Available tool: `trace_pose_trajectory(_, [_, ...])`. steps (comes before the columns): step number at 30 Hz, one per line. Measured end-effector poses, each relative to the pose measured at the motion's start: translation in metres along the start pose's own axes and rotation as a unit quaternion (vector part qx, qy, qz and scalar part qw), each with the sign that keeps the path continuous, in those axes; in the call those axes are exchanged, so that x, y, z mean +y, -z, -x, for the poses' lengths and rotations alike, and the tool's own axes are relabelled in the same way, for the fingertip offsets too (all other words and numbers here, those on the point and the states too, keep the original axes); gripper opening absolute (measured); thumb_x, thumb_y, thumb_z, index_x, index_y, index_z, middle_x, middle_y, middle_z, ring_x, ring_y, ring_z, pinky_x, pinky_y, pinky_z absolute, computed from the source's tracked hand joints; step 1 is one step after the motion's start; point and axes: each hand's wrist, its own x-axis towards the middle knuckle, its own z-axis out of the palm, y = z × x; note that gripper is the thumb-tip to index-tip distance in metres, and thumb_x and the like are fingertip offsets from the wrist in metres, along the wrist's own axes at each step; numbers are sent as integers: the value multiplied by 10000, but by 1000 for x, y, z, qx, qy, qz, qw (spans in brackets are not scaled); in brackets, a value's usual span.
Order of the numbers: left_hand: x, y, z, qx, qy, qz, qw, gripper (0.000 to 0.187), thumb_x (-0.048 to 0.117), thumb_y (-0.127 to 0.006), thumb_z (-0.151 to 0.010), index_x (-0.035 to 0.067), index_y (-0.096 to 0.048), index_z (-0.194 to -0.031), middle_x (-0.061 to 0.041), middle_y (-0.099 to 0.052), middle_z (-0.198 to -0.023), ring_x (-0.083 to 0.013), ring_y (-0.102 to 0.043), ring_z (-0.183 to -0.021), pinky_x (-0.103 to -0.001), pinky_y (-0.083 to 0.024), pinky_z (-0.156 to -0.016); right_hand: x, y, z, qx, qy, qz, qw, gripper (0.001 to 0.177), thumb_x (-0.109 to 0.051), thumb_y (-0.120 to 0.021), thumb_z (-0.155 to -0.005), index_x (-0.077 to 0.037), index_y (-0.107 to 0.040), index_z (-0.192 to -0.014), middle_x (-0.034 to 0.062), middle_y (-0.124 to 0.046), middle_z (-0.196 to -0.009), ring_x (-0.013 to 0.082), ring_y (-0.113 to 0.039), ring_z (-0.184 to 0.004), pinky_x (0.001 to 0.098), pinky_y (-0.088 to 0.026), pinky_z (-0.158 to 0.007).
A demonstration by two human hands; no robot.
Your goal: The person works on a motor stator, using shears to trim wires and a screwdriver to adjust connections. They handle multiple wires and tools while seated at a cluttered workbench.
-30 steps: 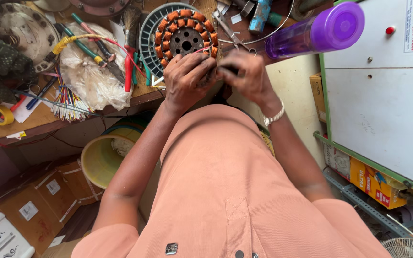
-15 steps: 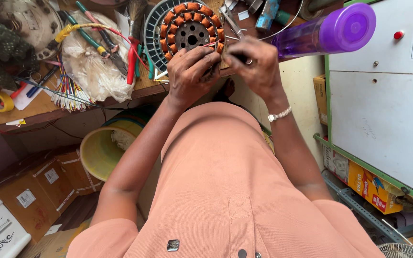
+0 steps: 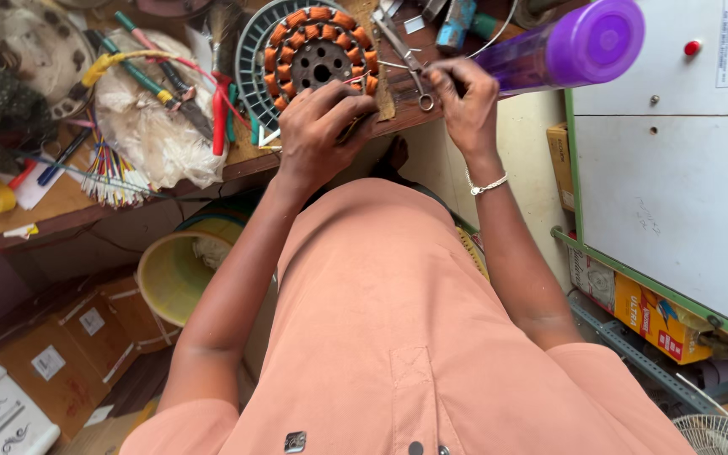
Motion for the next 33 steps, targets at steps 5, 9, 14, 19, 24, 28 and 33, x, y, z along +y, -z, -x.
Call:
trace_pose_trajectory(5, [2, 3, 1, -17, 16, 5, 1000, 200, 181, -855, -909, 196, -752, -1081, 18, -696, -990, -183, -637, -821, -335, -496, -700, 62, -16, 21, 62, 19, 121, 991, 173, -130, -714, -986, -26, -709, -1124, 112, -715, -1012, 258, -686, -854, 398, -547, -758])
trace_pose_trajectory(9, [7, 5, -5, -16, 34, 16, 999, 208, 194, -852, -929, 172, -736, -1100, 17, -701, -990, -178, -659, -833, -351, -495, -692, 65, -34, 24, 106, 31, 211, 971, 271, -113, -747, -959, -85, -646, -1210, 141, -664, -1175, 351, -670, -1010, 459, -541, -792])
trace_pose_trajectory(14, [18, 8, -11, -36, 91, 13, 995, 178, 172, -835, -896, 167, -747, -1050, -19, -687, -963, -194, -656, -821, -352, -524, -708, 64, -38, 27, 63, -9, 256, 965, 399, -138, -780, -912, -112, -593, -1263, 123, -681, -1114, 384, -692, -937, 495, -537, -736])
trace_pose_trajectory(19, [22, 9, -12, -9, 112, 62, 992, 147, 138, -812, -921, 155, -749, -1052, -32, -710, -1044, -184, -692, -905, -342, -542, -776, 80, -23, 52, 34, -29, 290, 956, 488, -125, -784, -915, -140, -551, -1344, 136, -723, -1069, 411, -705, -902, 508, -541, -718])
trace_pose_trajectory(24, [16, 4, -10, -31, 122, 59, 990, 141, 144, -813, -936, 155, -770, -1070, 4, -775, -957, -172, -690, -806, -344, -515, -754, 96, -23, 67, -15, -164, 299, 940, 842, -94, -804, -859, -157, -356, -1570, 231, -729, -912, 455, -691, -832, 541, -525, -717])
trace_pose_trajectory(28, [10, -5, -7, -10, 130, 56, 990, 232, 195, -788, -971, 137, -720, -1185, 31, -771, -946, -133, -729, -848, -326, -524, -781, 108, -23, 68, 45, -176, 40, 983, 825, -31, -797, -814, -166, -398, -1523, 139, -766, -971, 226, -727, -751, 378, -561, -667])
trace_pose_trajectory(33, [11, -6, -9, -37, 170, 16, 985, 135, 214, -828, -939, 179, -769, -1055, 1, -728, -802, -160, -670, -697, -332, -513, -664, 90, -10, 83, 7, -240, -178, 954, 407, -56, -780, -971, -22, -658, -1359, 50, -771, -1005, 90, -656, -799, 241, -547, -663])
